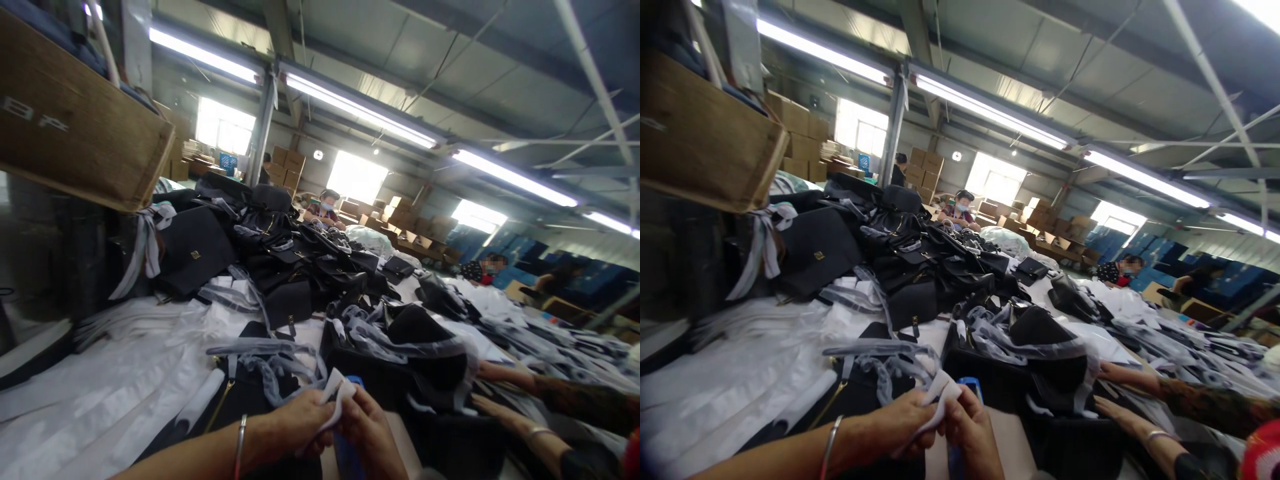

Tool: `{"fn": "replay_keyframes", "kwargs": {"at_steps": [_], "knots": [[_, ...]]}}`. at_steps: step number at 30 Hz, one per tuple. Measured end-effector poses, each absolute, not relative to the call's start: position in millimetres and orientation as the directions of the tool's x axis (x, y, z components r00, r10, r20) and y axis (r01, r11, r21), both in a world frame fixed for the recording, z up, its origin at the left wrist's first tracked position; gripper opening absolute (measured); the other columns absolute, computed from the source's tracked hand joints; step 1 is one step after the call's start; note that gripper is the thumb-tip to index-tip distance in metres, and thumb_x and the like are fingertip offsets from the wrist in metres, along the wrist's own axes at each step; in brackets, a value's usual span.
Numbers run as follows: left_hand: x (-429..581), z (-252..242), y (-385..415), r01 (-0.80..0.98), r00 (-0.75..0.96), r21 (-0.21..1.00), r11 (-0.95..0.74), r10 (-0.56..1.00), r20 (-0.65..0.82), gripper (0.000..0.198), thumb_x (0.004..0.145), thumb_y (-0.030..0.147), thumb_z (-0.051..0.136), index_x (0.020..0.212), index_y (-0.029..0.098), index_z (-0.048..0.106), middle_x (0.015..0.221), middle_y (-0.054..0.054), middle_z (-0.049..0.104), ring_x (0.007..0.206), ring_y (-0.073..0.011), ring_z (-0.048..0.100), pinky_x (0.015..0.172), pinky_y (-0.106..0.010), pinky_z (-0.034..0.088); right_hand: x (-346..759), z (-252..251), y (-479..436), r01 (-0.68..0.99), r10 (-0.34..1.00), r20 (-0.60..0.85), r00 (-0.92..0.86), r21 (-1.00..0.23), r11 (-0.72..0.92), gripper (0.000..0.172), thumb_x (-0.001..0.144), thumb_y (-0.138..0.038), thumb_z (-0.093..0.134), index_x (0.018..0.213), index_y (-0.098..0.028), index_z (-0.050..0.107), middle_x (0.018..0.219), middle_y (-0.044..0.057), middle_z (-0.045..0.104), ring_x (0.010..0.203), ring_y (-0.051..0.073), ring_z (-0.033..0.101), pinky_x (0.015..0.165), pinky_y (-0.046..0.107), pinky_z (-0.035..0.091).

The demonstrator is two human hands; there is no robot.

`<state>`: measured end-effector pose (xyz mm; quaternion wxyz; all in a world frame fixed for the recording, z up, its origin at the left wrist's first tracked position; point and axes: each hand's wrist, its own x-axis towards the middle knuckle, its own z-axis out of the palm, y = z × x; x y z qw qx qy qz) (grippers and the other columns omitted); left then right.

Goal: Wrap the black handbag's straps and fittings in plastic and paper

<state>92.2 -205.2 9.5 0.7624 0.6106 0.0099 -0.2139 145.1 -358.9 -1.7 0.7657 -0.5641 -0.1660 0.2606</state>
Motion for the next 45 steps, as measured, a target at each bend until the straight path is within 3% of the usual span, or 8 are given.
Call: {"fn": "replay_keyframes", "kwargs": {"at_steps": [4,11,18,23,28,34,39,45], "knots": [[90.3,11.8,-206.7,0.352,0.905,0.93,0.109,-0.292,-0.308,0.054,0.078,0.07,0.053,0.079,0.017,0.059,0.054,0.004,0.047,0.038,-0.0067,0.034,0.038,-0.02,0.024,148.2,9.0,-361.3,-0.176,0.635,-0.063,0.77,-0.977,0.117,0.033,0.081,-0.047,0.074,0.082,-0.016,0.062,0.059,-0.004,0.049,0.052,0.011,0.042,0.051,0.024,0.027],[85.6,2.2,-211.4,0.317,0.932,0.894,0.317,-0.276,-0.233,0.075,0.07,0.083,0.049,0.09,0.013,0.064,0.064,-0.002,0.057,0.046,-0.0101,0.048,0.041,-0.021,0.032,153.6,17.6,-364.8,-0.016,0.594,-0.024,0.804,-1.0,-0.019,0.033,0.081,-0.047,0.072,0.076,-0.017,0.058,0.062,-0.005,0.047,0.055,0.011,0.036,0.052,0.023,0.026],[92.2,-6.1,-225.3,0.221,0.975,0.945,0.24,-0.061,-0.212,0.076,0.065,0.085,0.046,0.08,0.012,0.062,0.062,-0.005,0.059,0.048,-0.0153,0.053,0.047,-0.026,0.036,154.9,17.3,-356.5,0.069,0.543,-0.015,0.839,-0.989,-0.133,0.031,0.081,-0.046,0.067,0.072,-0.02,0.055,0.056,-0.006,0.049,0.051,0.012,0.042,0.049,0.022,0.031],[95.0,-2.6,-230.5,0.097,0.991,0.977,0.187,0.067,-0.112,0.069,0.072,0.08,0.042,0.071,0.014,0.06,0.063,-0.006,0.06,0.049,-0.0144,0.051,0.044,-0.025,0.03,151.0,17.7,-348.8,0.064,0.492,0.008,0.871,-0.993,-0.098,0.029,0.082,-0.047,0.064,0.08,-0.018,0.062,0.057,-0.005,0.053,0.048,0.012,0.046,0.046,0.023,0.034],[96.6,-11.9,-227.9,0.007,0.992,0.991,0.137,0.127,-0.025,0.064,0.073,0.077,0.05,0.068,0.015,0.063,0.062,-0.003,0.06,0.051,-0.014,0.049,0.051,-0.027,0.034,154.0,20.8,-346.7,0.028,0.457,-0.009,0.889,-0.997,-0.074,0.02,0.071,-0.031,0.064,0.083,-0.015,0.064,0.061,-0.004,0.056,0.044,0.009,0.043,0.041,0.019,0.03],[98.1,-19.4,-226.9,-0.001,0.993,0.989,0.149,0.118,-0.017,0.053,0.075,0.066,0.063,0.093,0.016,0.071,0.073,-0.003,0.066,0.061,-0.0171,0.055,0.059,-0.027,0.043,163.3,22.8,-350.5,-0.077,0.444,-0.098,0.89,-0.995,-0.067,0.014,0.059,-0.023,0.056,0.072,-0.019,0.057,0.05,-0.008,0.052,0.033,0.007,0.037,0.033,0.017,0.025],[82.5,-7.1,-236.0,-0.019,0.975,0.984,0.18,0.221,-0.021,0.04,0.081,0.056,0.062,0.093,0.017,0.065,0.08,-0.004,0.068,0.072,-0.0193,0.059,0.061,-0.026,0.046,156.6,28.2,-352.8,-0.118,0.48,-0.114,0.87,-0.993,-0.024,0.012,0.06,-0.024,0.058,0.071,-0.019,0.056,0.049,-0.008,0.051,0.033,0.007,0.039,0.033,0.015,0.026],[71.5,3.2,-238.7,-0.083,0.952,0.982,-0.17,0.279,0.128,0.023,0.094,0.041,0.048,0.091,0.021,0.059,0.076,-0.003,0.067,0.065,-0.0188,0.06,0.06,-0.027,0.04,151.7,21.9,-357.5,-0.202,0.505,-0.143,0.851,-0.977,0.063,0.015,0.063,-0.024,0.064,0.076,-0.02,0.055,0.052,-0.009,0.051,0.037,0.006,0.04,0.035,0.015,0.03]]}}
